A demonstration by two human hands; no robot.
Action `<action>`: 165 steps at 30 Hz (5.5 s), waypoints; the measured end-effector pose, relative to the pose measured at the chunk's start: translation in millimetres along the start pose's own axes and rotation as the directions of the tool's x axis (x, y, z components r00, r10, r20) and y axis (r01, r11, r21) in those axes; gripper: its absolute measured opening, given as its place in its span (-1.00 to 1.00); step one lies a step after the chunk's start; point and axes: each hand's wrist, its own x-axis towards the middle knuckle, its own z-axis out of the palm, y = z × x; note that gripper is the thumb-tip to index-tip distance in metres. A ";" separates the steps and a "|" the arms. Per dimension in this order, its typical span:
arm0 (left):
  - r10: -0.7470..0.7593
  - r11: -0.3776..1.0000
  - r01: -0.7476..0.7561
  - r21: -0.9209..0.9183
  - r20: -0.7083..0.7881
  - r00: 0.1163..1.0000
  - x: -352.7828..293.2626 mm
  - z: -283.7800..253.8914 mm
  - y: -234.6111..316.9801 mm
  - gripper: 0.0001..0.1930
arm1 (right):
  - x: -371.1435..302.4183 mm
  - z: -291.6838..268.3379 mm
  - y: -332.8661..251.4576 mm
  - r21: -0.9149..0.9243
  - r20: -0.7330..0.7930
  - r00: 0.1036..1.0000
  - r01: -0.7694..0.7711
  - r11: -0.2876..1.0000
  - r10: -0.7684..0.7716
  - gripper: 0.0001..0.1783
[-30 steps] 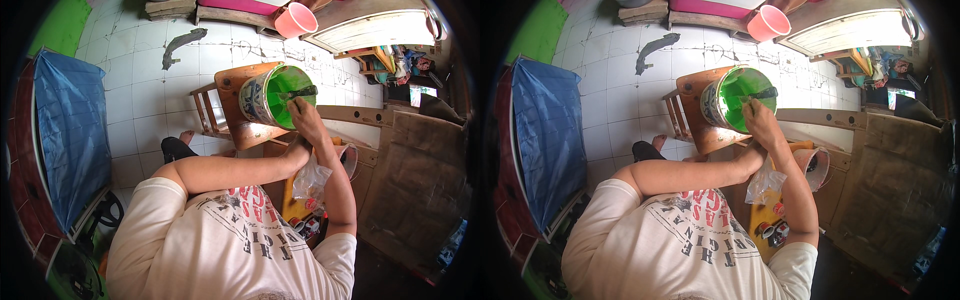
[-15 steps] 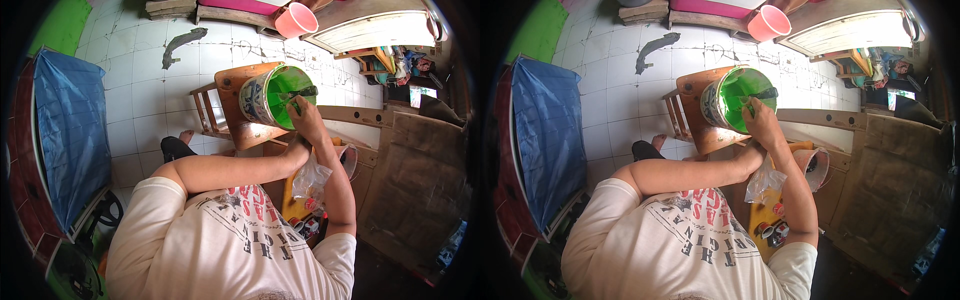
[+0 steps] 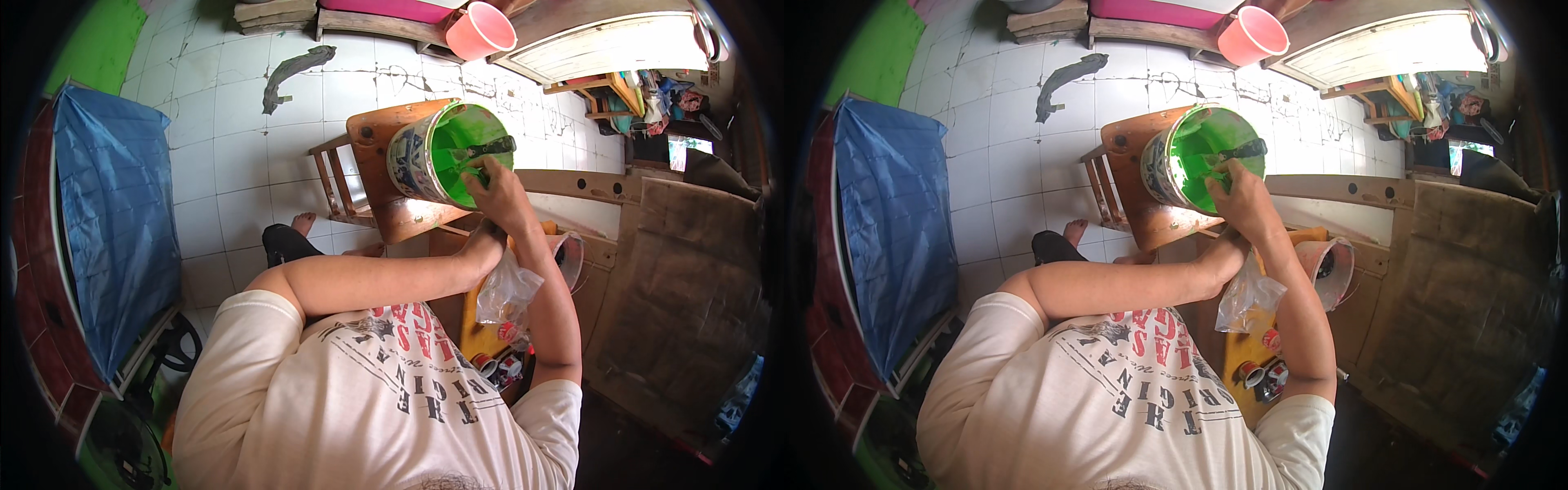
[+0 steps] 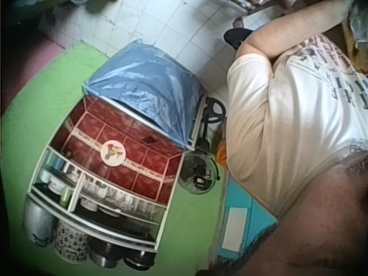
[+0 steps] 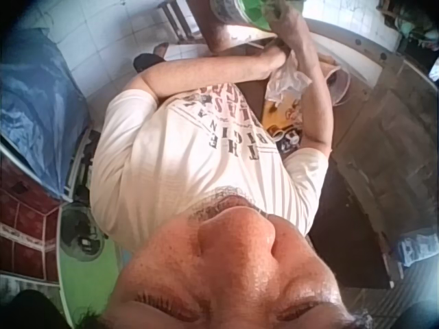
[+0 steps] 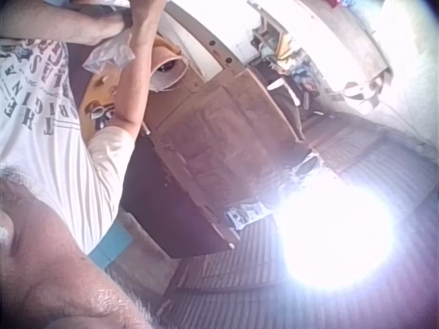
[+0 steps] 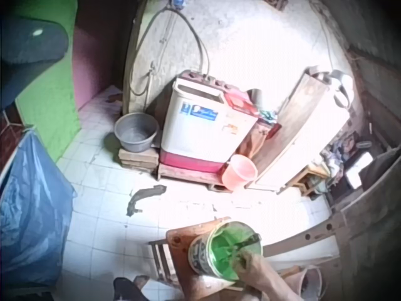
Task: The person stirs green paint in a small bucket using a brush, adds liquid from a bottle, and later picks up a piece of cloth.
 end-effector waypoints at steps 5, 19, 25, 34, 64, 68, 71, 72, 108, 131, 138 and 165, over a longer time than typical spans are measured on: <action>0.003 0.999 -0.002 0.034 -0.019 1.000 -4.5 0.8 5.2 -0.46 | -5.8 -5.1 2.7 0.017 -0.038 0.999 0.036 0.999 -0.035 -0.57; 0.034 0.999 -0.032 0.013 -0.100 0.994 1.5 2.9 -7.4 -0.70 | -15.1 -13.9 7.8 0.162 -0.132 0.991 0.002 0.987 0.019 -0.68; -0.037 0.994 0.047 0.096 -0.102 0.994 8.1 -6.3 -26.9 -0.71 | -23.7 -10.2 19.5 0.272 -0.182 0.983 0.056 0.961 -0.006 -0.66; 0.017 0.964 -0.020 0.266 0.012 1.000 8.7 -16.8 -29.6 -0.71 | -53.0 -12.4 43.5 0.619 -0.270 0.961 0.121 0.776 0.066 -0.64; 0.061 0.839 -0.055 0.542 0.007 0.998 2.0 -5.1 -74.5 -0.72 | -235.0 -54.4 447.5 0.410 -0.862 0.292 -0.080 0.908 0.415 -0.71; 0.080 0.833 -0.030 0.552 -0.066 0.995 -5.6 -13.3 -73.9 -0.69 | -241.1 6.4 527.3 0.369 -0.716 0.540 -0.246 0.897 0.442 -0.74; 0.130 0.837 -0.043 0.545 -0.122 0.984 -17.8 -24.9 -74.2 -0.70 | -231.4 20.8 533.0 0.380 -0.581 0.665 -0.289 0.879 0.470 -0.70; 0.144 0.839 -0.047 0.541 -0.139 0.980 -22.9 -27.7 -73.6 -0.70 | -230.4 21.5 532.6 0.375 -0.493 0.701 -0.362 0.853 0.514 -0.66; 0.517 -0.389 -0.071 0.918 0.281 0.809 66.4 -105.9 151.0 -0.68 | -1.4 -10.1 45.2 -0.274 -0.530 0.819 0.079 0.959 -0.219 -0.75; 0.539 -0.481 -0.280 0.831 0.533 0.652 14.3 -63.7 105.6 -0.74 | -107.8 52.7 -1.9 0.076 -0.373 0.922 0.143 0.987 -0.105 -0.76; 0.525 -0.494 -0.302 0.816 0.556 0.645 14.9 -64.1 108.4 -0.76 | -119.7 61.5 12.6 -0.034 -0.441 0.892 0.093 0.995 -0.099 -0.77; 0.524 -0.490 -0.312 0.814 0.561 0.641 17.7 -61.9 106.3 -0.78 | -117.3 61.7 8.8 0.100 -0.422 0.903 0.140 0.985 -0.086 -0.76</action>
